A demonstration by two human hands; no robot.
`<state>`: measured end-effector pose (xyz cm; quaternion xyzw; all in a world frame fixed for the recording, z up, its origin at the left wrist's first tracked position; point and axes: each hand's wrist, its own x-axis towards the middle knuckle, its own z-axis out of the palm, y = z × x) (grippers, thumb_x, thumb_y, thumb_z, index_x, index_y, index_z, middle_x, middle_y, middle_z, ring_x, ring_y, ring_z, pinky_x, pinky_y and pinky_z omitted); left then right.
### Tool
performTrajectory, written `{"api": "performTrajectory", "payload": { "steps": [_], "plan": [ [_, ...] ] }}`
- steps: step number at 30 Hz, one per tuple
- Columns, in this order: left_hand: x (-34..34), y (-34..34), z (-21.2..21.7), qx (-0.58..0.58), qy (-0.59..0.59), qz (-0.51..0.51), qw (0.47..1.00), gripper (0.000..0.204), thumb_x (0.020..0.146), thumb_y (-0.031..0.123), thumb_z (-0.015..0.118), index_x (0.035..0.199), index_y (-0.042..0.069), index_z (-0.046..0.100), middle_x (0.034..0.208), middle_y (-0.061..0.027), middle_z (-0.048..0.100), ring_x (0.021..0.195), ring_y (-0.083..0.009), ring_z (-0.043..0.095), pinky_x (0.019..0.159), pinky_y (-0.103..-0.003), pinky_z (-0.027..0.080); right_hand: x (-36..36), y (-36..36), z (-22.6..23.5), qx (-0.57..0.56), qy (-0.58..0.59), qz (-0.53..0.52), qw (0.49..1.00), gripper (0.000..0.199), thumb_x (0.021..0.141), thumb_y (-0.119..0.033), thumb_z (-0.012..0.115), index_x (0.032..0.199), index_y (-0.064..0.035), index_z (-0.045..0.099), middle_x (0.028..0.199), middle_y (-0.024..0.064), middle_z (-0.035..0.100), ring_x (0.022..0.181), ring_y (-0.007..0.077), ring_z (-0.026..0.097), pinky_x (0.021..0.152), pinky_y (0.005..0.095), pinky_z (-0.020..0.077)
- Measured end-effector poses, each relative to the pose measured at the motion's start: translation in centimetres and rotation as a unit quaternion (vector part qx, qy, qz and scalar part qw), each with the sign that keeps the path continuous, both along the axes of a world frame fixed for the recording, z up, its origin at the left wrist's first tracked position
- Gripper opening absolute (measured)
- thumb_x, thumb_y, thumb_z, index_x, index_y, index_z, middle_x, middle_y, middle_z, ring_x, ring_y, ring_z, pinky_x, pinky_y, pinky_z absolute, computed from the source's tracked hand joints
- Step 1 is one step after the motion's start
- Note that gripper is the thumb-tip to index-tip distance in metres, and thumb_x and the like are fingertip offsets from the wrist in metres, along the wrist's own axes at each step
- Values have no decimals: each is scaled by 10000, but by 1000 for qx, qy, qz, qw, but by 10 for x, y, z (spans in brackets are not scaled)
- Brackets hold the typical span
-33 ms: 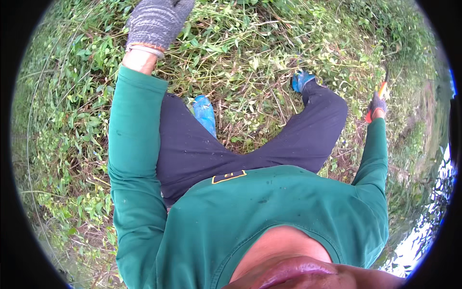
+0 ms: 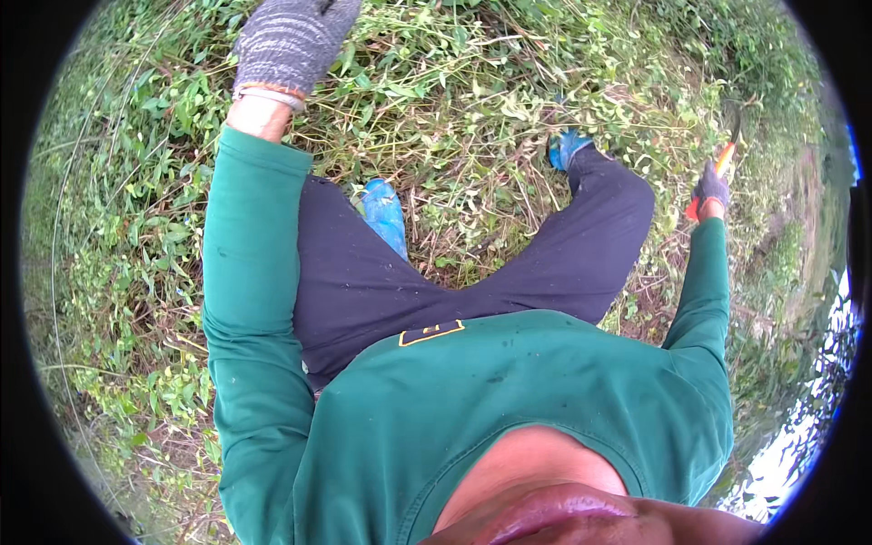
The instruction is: The person uses a sickle to cut and clear weeds and small plants from a patch of overgrown ground. They repeatedly swing the tool to sever stems and gather the cut vegetation by hand.
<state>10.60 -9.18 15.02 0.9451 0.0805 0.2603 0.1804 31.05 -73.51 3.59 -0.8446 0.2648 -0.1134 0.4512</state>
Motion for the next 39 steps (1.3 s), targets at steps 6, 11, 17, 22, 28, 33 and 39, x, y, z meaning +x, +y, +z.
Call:
{"api": "performTrajectory", "payload": {
  "steps": [6, 11, 17, 22, 28, 33, 39],
  "plan": [
    [19, -13, -4, -7, -21, -35, 999, 293, 854, 271, 604, 1064, 70, 640, 931, -112, 677, 826, -206, 651, 776, -325, 495, -38, 155, 20, -219, -94, 336, 911, 467, 826, -484, 606, 906, -26, 641, 667, 128, 628, 570, 247, 592, 571, 377, 469],
    [22, -10, -9, -57, 11, -35, 998, 267, 835, 220, 637, 1053, 66, 643, 962, -112, 679, 860, -222, 664, 782, -327, 509, -64, 298, -37, -337, 105, 585, 731, 363, 837, -417, 555, 974, -88, 625, 866, 163, 661, 798, 333, 636, 723, 432, 494],
    [23, -4, -18, 36, 18, -49, 998, 276, 834, 271, 626, 1033, 81, 650, 982, -138, 667, 874, -295, 649, 791, -376, 502, -11, 180, -44, -382, 234, 393, 803, 464, 822, -471, 545, 1036, -74, 655, 984, 141, 664, 873, 333, 645, 753, 418, 495],
    [18, -21, -1, 25, 81, -36, 996, 323, 858, 246, 643, 1118, 54, 630, 1078, -135, 657, 947, -243, 649, 831, -344, 501, 2, -45, 24, -484, 242, 69, 838, 348, 828, -358, 551, 1012, -85, 666, 936, 193, 656, 866, 346, 639, 767, 442, 479],
    [24, -26, -3, 27, 98, -57, 993, 351, 845, 284, 638, 1128, 77, 623, 1062, -135, 663, 970, -250, 646, 843, -342, 494, 8, -10, 41, -407, 96, 156, 895, 523, 808, -502, 580, 1060, -46, 630, 915, 189, 657, 857, 332, 633, 757, 417, 471],
    [26, -29, -2, 64, 109, -35, 991, 381, 850, 360, 607, 1141, 114, 630, 1126, -106, 641, 1020, -281, 620, 884, -373, 476, -16, 208, -46, -248, -9, 461, 852, 466, 811, -447, 609, 1087, -72, 610, 899, 191, 652, 764, 312, 632, 669, 407, 478],
    [10, 1, -9, 77, 118, 32, 989, 394, 872, 391, 559, 1139, 107, 617, 1155, -127, 612, 1052, -320, 579, 901, -406, 451, -140, 305, -157, -201, 230, 666, 680, 445, 854, -427, 531, 984, -8, 604, 699, 178, 628, 701, 346, 635, 656, 444, 485]
  ]
}}
